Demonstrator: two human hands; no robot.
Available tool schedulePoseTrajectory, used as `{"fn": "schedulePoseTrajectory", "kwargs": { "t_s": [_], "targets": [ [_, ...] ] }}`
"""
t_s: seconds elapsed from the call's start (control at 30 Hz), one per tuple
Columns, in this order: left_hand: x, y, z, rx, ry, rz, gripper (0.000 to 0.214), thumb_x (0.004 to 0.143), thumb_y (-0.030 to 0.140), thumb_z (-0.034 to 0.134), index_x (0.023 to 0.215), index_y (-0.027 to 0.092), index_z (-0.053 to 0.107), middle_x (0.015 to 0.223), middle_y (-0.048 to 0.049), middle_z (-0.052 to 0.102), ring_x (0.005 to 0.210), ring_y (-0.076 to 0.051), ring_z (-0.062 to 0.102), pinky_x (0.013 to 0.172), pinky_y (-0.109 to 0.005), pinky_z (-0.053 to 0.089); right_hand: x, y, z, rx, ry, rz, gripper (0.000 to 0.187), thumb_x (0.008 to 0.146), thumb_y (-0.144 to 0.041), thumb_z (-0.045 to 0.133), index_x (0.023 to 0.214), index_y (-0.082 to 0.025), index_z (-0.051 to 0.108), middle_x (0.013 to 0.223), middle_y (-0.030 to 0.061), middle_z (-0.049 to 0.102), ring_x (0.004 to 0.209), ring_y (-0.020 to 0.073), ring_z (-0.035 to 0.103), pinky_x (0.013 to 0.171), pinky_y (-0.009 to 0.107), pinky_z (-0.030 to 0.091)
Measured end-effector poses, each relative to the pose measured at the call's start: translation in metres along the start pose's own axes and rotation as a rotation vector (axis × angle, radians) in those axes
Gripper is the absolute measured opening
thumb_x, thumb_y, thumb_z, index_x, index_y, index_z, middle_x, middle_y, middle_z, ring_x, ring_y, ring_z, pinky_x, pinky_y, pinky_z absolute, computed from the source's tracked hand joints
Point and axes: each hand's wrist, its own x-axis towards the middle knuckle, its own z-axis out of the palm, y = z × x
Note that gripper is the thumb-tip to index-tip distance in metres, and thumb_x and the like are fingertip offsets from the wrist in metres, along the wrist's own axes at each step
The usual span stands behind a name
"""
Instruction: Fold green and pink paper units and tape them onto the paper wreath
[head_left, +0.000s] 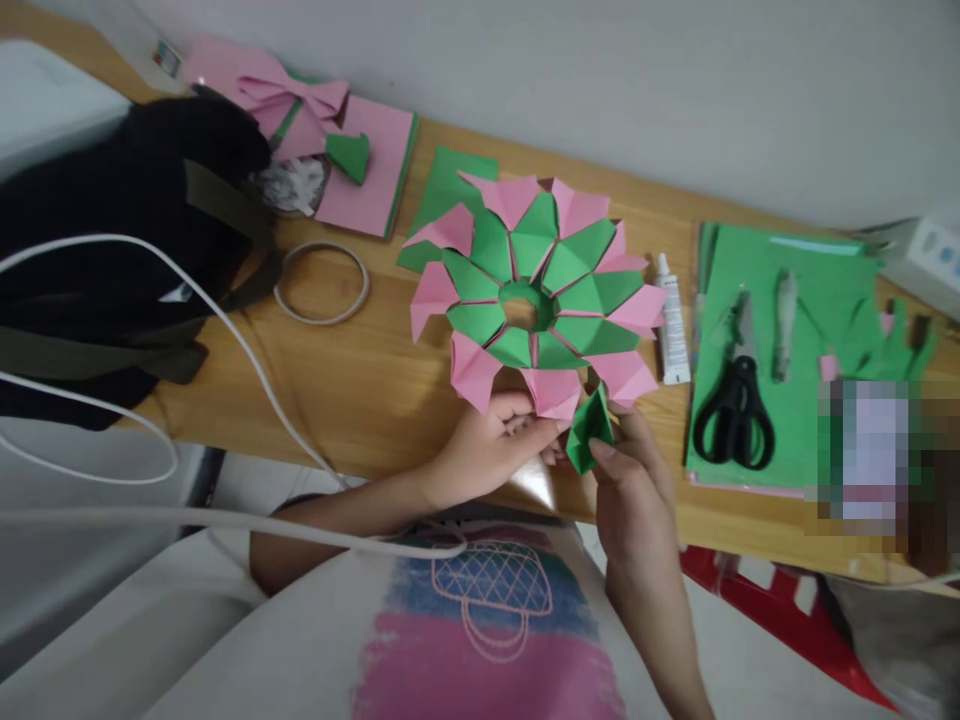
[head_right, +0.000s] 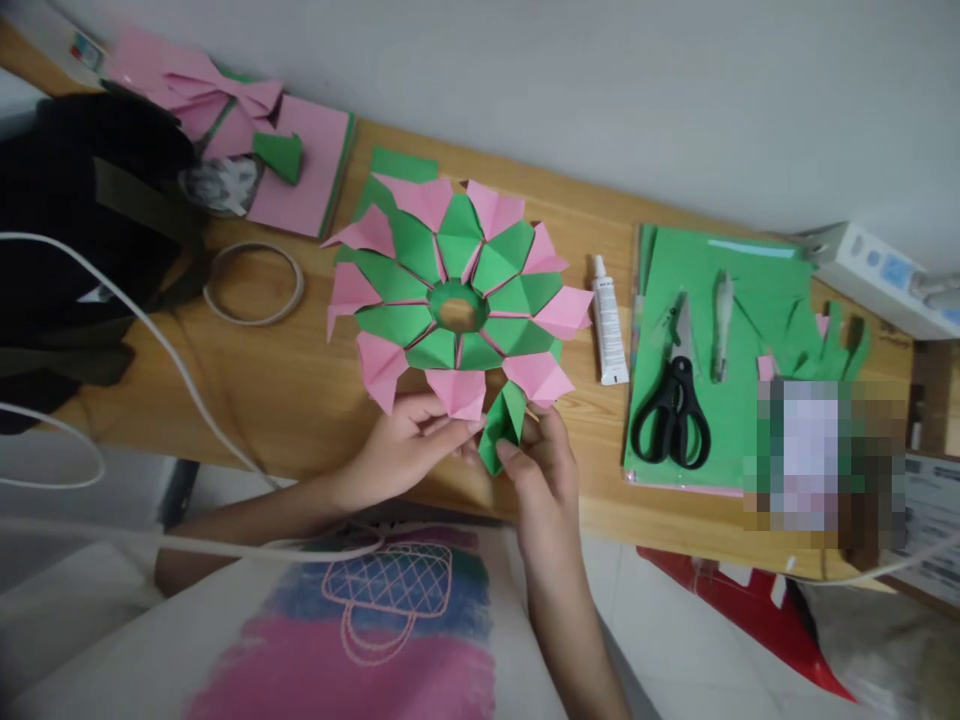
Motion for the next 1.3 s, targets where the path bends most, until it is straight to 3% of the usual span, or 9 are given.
{"fn": "schedulePoseTrajectory", "kwargs": {
  "t_s": [0.27, 0.4, 0.87, 1.03, 1.3],
  "targets": [
    [-0.0001, 0.0024, 0.0046, -0.034, 0.002, -0.001, 0.010, 0.075, 0.018, 0.067, 0.069, 0.012, 0.063, 0.059, 0.0004, 0.062, 0.055, -0.009, 0.060, 0.055, -0.021, 0.053, 0.0030, -0.0065, 0.0008, -0.019, 0.100, 0.055, 0.036, 0.066, -0.017, 0.060, 0.100, -0.027, 0.067, 0.093, -0.0013, 0.070, 0.076, 0.0154, 0.060, 0.067, 0.027, 0.047],
    [0.0001, 0.0032, 0.0043, -0.046, -0.014, -0.002, 0.010, 0.076, 0.017, 0.065, 0.068, 0.012, 0.062, 0.057, 0.0010, 0.062, 0.054, -0.008, 0.060, 0.054, -0.019, 0.052, 0.0025, -0.0068, 0.0002, -0.035, 0.084, 0.069, 0.034, 0.066, -0.018, 0.059, 0.098, -0.026, 0.066, 0.090, -0.0008, 0.070, 0.072, 0.0157, 0.060, 0.066, 0.029, 0.047],
    [-0.0019, 0.0054, 0.0041, -0.067, -0.047, -0.056, 0.019, 0.074, 0.028, 0.071, 0.069, 0.014, 0.060, 0.061, 0.0012, 0.060, 0.058, -0.010, 0.059, 0.057, -0.022, 0.050, 0.0004, -0.0048, -0.0034, -0.037, -0.068, 0.001, 0.046, 0.075, -0.011, 0.052, 0.116, -0.030, 0.062, 0.112, 0.0004, 0.069, 0.101, 0.0189, 0.063, 0.081, 0.030, 0.051],
    [-0.0042, 0.0049, 0.0026, 0.003, -0.056, -0.058, 0.020, 0.069, 0.025, 0.075, 0.078, 0.013, 0.062, 0.069, 0.0012, 0.061, 0.066, -0.009, 0.057, 0.061, -0.021, 0.046, 0.0006, -0.0057, -0.0029, -0.041, -0.105, -0.017, 0.046, 0.075, -0.012, 0.051, 0.116, -0.031, 0.062, 0.114, -0.0006, 0.069, 0.104, 0.0190, 0.063, 0.084, 0.031, 0.051],
    [-0.0038, 0.0040, 0.0054, -0.062, 0.015, -0.119, 0.015, 0.065, 0.019, 0.074, 0.075, 0.012, 0.065, 0.069, 0.0001, 0.064, 0.064, -0.009, 0.058, 0.060, -0.021, 0.045, 0.0001, -0.0062, -0.0038, -0.049, -0.066, 0.002, 0.047, 0.075, -0.012, 0.053, 0.117, -0.033, 0.062, 0.111, -0.0021, 0.068, 0.102, 0.0169, 0.063, 0.086, 0.029, 0.052]
  ]
}}
